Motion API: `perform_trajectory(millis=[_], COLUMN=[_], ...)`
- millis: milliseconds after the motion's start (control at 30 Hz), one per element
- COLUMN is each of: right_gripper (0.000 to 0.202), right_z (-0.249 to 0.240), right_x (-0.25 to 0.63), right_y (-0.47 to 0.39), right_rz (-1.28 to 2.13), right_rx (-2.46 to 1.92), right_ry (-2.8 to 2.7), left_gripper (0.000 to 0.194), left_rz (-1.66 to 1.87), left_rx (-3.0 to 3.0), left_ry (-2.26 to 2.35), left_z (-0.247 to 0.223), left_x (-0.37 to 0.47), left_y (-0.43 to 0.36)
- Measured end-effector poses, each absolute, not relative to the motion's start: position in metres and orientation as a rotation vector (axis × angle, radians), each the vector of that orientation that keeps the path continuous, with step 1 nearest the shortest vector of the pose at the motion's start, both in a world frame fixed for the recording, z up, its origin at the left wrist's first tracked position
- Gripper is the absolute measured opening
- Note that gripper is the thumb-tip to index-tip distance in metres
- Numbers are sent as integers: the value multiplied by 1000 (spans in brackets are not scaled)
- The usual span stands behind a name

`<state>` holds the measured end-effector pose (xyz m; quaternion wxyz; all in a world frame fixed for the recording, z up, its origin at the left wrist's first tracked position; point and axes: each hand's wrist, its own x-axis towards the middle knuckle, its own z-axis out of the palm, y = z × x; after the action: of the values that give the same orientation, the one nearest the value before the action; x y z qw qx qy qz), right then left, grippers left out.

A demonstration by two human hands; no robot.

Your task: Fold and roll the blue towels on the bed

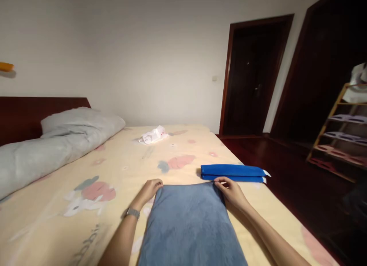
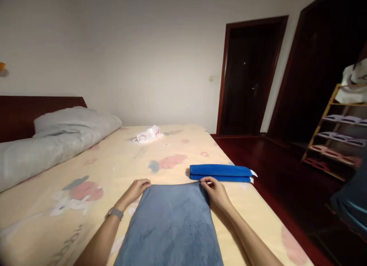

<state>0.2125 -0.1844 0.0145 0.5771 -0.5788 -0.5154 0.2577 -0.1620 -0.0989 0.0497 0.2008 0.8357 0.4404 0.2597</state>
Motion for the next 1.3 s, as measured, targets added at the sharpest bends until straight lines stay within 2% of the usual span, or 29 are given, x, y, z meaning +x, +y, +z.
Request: perform_trajectory(millis=[133, 367, 600, 767, 967, 1167, 1300], right_gripper=[46, 44, 41, 32, 36, 40, 37], right_z=[-12, -10, -22, -24, -23, -19, -20], right_x=[220, 220, 230, 232, 227, 227, 228], right_y=[-179, -180, -175, -173, -174, -177, -175], right_rz=[536, 456, 522, 472, 422, 430, 443], right_rx=[-1456, -1517, -1498, -1502, -1557, -1601, -1576], right_ry=[-1245, -1248, -1313, -1344, -1326, -1379, -1323], left_gripper=[26, 25, 24, 21, 20, 28, 29], left_rz=[828, 878, 878, 1009, 1025, 1164, 1041], left_rx=[2417, 2501, 2464, 2458, 2435, 2524, 2319], left_ry=[1245, 1308, 1277, 1291, 1378, 1379, 1524], left_z=[24, 12, 0, -3, -2, 5, 0], left_x=[-166, -164, -167, -166, -163, -164, -160], left_y=[-82, -75, -68, -64, -63, -70, -65])
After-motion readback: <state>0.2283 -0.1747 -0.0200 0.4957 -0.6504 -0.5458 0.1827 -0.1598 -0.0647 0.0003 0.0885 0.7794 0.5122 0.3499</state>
